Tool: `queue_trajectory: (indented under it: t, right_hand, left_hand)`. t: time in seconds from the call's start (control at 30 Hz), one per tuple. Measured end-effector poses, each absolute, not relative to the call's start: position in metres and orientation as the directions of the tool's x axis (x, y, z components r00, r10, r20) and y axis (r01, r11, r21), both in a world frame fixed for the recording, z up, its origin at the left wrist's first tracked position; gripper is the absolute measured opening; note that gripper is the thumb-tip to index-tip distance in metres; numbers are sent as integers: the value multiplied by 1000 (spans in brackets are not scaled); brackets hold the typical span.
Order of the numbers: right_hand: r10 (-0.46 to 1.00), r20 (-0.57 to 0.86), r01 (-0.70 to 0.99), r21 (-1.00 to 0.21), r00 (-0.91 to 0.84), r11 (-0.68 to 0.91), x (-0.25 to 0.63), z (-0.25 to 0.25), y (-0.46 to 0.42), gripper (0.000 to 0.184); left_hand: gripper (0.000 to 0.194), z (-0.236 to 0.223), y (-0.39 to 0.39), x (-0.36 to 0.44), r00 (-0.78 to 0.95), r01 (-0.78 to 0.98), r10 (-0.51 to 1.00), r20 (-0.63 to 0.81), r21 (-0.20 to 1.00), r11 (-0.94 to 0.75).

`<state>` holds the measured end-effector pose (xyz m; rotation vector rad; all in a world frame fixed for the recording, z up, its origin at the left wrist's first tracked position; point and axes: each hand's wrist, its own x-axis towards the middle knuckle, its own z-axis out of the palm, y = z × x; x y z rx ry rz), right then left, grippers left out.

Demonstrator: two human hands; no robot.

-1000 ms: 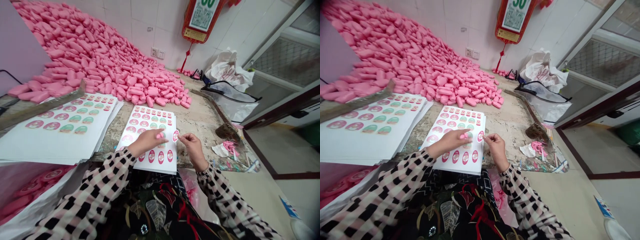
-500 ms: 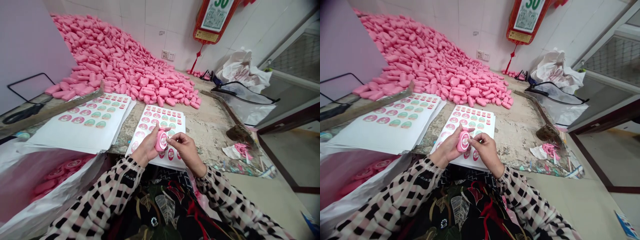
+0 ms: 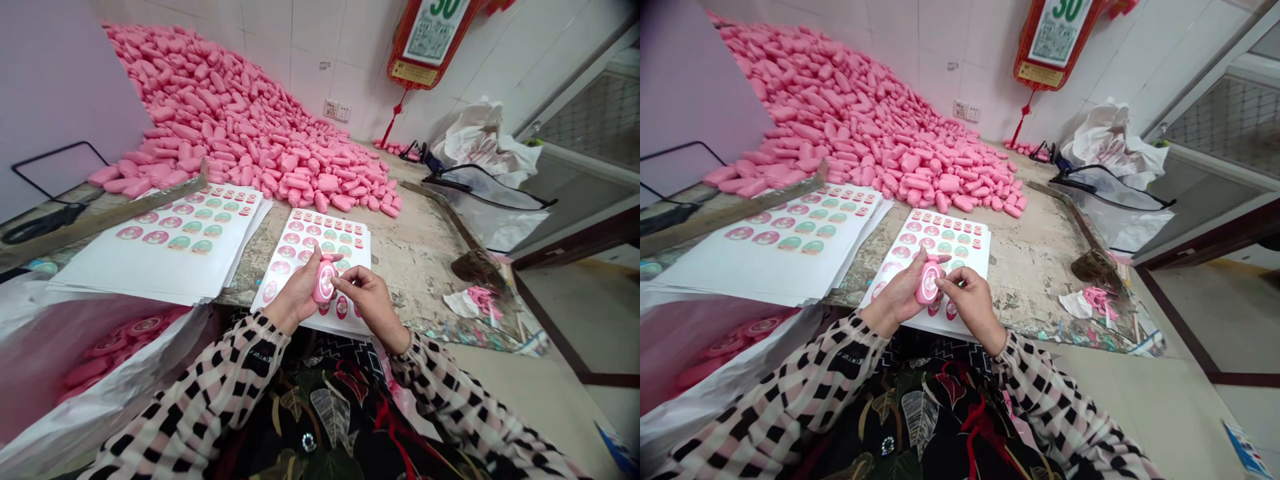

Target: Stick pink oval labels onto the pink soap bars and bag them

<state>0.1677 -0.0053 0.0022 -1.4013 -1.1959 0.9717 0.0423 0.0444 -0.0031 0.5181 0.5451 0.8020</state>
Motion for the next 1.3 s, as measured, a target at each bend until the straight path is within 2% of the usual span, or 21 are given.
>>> queue_trajectory:
  t: [0.27, 0.57, 0.87, 0.97, 1.07, 1.2, 1.3]
  right_hand:
    - [987, 16, 129, -992, 162, -6, 168, 5, -7, 22]
    - [989, 12, 57, -998, 151, 3, 169, 3, -8, 19]
    - [987, -102, 23, -994, 122, -105, 171, 6, -7, 26]
    - [993, -44, 90, -994, 113, -54, 173, 6, -6, 24]
    - [993, 32, 257, -966, 115, 1, 176, 5, -8, 24]
    - [965, 237, 572, -810, 111, 133, 177, 8, -13, 22]
    - [949, 306, 657, -732, 79, 182, 177, 11, -17, 22]
  left_hand:
    - [45, -3, 43, 45, 571, -529, 774, -275, 597, 603]
    - [45, -5, 44, 45, 606, -536, 759, -239, 583, 611]
    - [46, -2, 43, 44, 594, -518, 768, -239, 616, 593]
    - [46, -3, 43, 43, 592, -494, 764, -256, 635, 595]
    - [46, -3, 42, 44, 593, -486, 762, -261, 639, 597]
    - [42, -2, 43, 45, 601, -507, 759, -250, 615, 604]
    - [42, -1, 43, 45, 628, -501, 736, -253, 592, 631]
